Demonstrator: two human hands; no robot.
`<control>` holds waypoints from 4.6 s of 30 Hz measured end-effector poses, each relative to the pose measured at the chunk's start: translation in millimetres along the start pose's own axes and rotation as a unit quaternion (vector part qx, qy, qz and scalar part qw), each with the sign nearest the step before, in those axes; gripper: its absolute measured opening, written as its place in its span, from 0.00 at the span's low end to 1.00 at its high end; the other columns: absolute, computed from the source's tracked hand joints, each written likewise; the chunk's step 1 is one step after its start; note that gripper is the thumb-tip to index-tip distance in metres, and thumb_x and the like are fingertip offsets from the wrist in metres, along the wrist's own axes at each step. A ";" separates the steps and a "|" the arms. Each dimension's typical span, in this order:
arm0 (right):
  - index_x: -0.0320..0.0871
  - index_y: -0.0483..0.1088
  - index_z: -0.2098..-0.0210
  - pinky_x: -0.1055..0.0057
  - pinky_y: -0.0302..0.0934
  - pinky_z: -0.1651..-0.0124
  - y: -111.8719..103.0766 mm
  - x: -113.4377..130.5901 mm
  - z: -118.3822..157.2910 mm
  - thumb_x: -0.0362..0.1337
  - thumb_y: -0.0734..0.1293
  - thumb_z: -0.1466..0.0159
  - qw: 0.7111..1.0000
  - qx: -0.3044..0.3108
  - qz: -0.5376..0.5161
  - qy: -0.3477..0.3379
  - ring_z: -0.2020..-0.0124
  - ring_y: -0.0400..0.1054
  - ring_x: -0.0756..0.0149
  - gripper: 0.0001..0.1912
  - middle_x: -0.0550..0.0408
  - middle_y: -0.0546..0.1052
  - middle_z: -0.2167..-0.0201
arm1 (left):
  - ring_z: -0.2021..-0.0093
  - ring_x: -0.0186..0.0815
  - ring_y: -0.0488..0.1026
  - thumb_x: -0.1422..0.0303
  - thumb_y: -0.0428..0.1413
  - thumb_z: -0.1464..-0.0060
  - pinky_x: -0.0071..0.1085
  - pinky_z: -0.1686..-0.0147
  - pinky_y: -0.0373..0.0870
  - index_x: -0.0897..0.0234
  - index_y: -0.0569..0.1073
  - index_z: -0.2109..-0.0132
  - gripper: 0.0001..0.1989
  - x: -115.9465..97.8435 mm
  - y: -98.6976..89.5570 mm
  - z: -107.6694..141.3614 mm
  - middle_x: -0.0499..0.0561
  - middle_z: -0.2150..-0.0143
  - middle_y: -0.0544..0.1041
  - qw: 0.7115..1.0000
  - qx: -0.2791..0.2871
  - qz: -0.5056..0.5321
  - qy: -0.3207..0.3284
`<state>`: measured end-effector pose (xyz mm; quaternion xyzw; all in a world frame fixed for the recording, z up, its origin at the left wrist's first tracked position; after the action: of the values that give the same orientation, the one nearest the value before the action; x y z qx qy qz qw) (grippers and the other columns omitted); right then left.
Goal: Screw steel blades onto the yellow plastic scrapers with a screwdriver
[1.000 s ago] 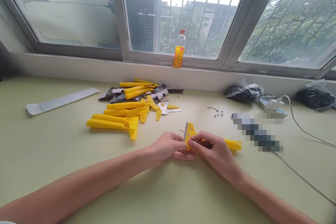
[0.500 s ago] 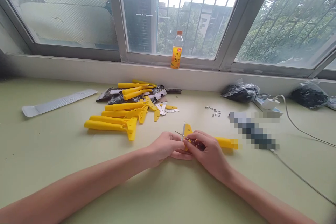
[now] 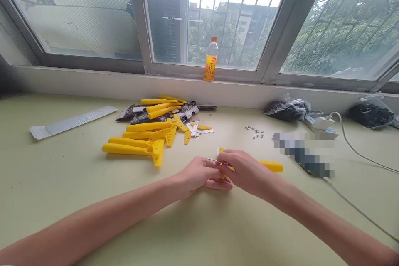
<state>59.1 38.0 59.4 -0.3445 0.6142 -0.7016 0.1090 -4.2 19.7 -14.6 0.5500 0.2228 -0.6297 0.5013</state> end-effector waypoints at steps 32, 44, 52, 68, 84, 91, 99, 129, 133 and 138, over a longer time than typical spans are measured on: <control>0.43 0.63 0.73 0.74 0.53 0.73 2.6 5.4 -3.0 0.29 0.60 0.34 0.998 0.020 -0.016 -0.050 0.75 0.59 0.73 0.11 0.57 0.69 0.68 | 0.54 0.48 0.82 0.65 0.69 0.55 0.41 0.41 0.71 0.71 0.81 0.60 0.16 4.0 -3.7 -1.6 0.60 0.54 0.82 1.000 -0.012 0.007 0.001; 0.43 0.62 0.76 0.74 0.53 0.74 -1.0 -2.1 -2.5 0.32 0.61 0.33 0.996 -0.005 -0.072 -0.047 0.76 0.58 0.73 0.14 0.58 0.69 0.70 | 0.53 0.49 0.82 0.66 0.69 0.56 0.41 0.40 0.70 0.70 0.80 0.61 0.15 4.3 -4.5 -2.6 0.59 0.57 0.82 1.000 -0.013 0.009 -0.005; 0.44 0.74 0.63 0.72 0.53 0.71 -7.4 -27.3 14.9 0.40 0.63 0.29 0.978 -0.103 -0.171 -0.056 0.74 0.59 0.70 0.10 0.60 0.69 0.75 | 0.54 0.48 0.82 0.64 0.71 0.60 0.41 0.40 0.70 0.70 0.79 0.63 0.18 4.3 -4.7 -0.2 0.58 0.59 0.83 0.999 -0.033 0.022 -0.020; 0.46 0.77 0.52 0.73 0.58 0.66 3.9 0.0 23.9 0.31 0.61 0.29 0.978 -0.016 -0.136 -0.157 0.68 0.66 0.69 0.14 0.53 0.76 0.63 | 0.58 0.46 0.83 0.68 0.68 0.59 0.42 0.42 0.72 0.69 0.77 0.66 0.12 3.3 -6.5 -2.5 0.55 0.64 0.82 0.999 -0.041 0.021 0.000; 0.42 0.76 0.69 0.73 0.53 0.70 -4.4 -7.4 24.1 0.38 0.63 0.28 0.970 -0.090 -0.132 -0.185 0.74 0.59 0.72 0.15 0.57 0.69 0.71 | 0.54 0.49 0.83 0.62 0.71 0.56 0.39 0.46 0.76 0.72 0.78 0.58 0.20 -1.6 -4.7 1.3 0.63 0.56 0.83 0.999 -0.038 -0.006 0.007; 0.43 0.74 0.69 0.74 0.53 0.70 2.4 -17.3 14.2 0.36 0.67 0.33 0.983 -0.023 -0.174 -0.060 0.73 0.59 0.72 0.08 0.60 0.70 0.73 | 0.58 0.47 0.83 0.62 0.72 0.57 0.37 0.49 0.78 0.71 0.79 0.60 0.20 -3.2 -5.6 2.9 0.61 0.59 0.83 0.998 -0.058 -0.001 0.006; 0.46 0.75 0.60 0.74 0.53 0.71 1.9 -23.5 13.3 0.39 0.67 0.33 0.979 -0.004 -0.202 -0.014 0.74 0.60 0.72 0.06 0.62 0.71 0.74 | 0.57 0.45 0.82 0.60 0.72 0.56 0.41 0.46 0.77 0.72 0.81 0.56 0.23 -7.4 -0.9 0.5 0.60 0.60 0.83 0.999 -0.023 0.005 0.036; 0.43 0.75 0.59 0.72 0.57 0.71 7.6 19.7 58.2 0.33 0.60 0.27 0.947 -0.219 -0.045 -0.232 0.73 0.68 0.68 0.11 0.53 0.77 0.69 | 0.69 0.37 0.79 0.72 0.66 0.59 0.36 0.57 0.76 0.70 0.77 0.66 0.10 5.1 -15.7 -5.3 0.54 0.68 0.80 0.996 -0.089 0.014 0.005; 0.44 0.75 0.58 0.72 0.58 0.70 11.3 17.8 55.8 0.32 0.60 0.27 0.958 -0.187 -0.053 -0.213 0.72 0.69 0.67 0.12 0.52 0.78 0.69 | 0.69 0.39 0.80 0.72 0.66 0.62 0.38 0.57 0.77 0.69 0.75 0.69 0.10 2.8 -13.3 -3.0 0.53 0.70 0.79 0.996 -0.089 0.017 0.005; 0.45 0.76 0.54 0.71 0.60 0.68 8.8 15.1 56.6 0.31 0.59 0.27 0.957 -0.175 -0.074 -0.218 0.70 0.71 0.67 0.13 0.52 0.79 0.66 | 0.64 0.41 0.81 0.72 0.66 0.60 0.39 0.53 0.77 0.68 0.76 0.70 0.08 -0.1 -11.5 -1.9 0.53 0.69 0.80 0.996 -0.089 0.007 0.020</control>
<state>80.5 -17.2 57.0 -0.5471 0.6613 -0.4976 0.1257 -13.4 25.9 -18.2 0.5169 0.2839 -0.5928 0.5484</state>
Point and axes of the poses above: each hand's wrist, its own z-axis away from the middle knuckle, its own y-axis out of the palm, x = y × z, the point moved 10 cm from there along -z, towards the middle knuckle
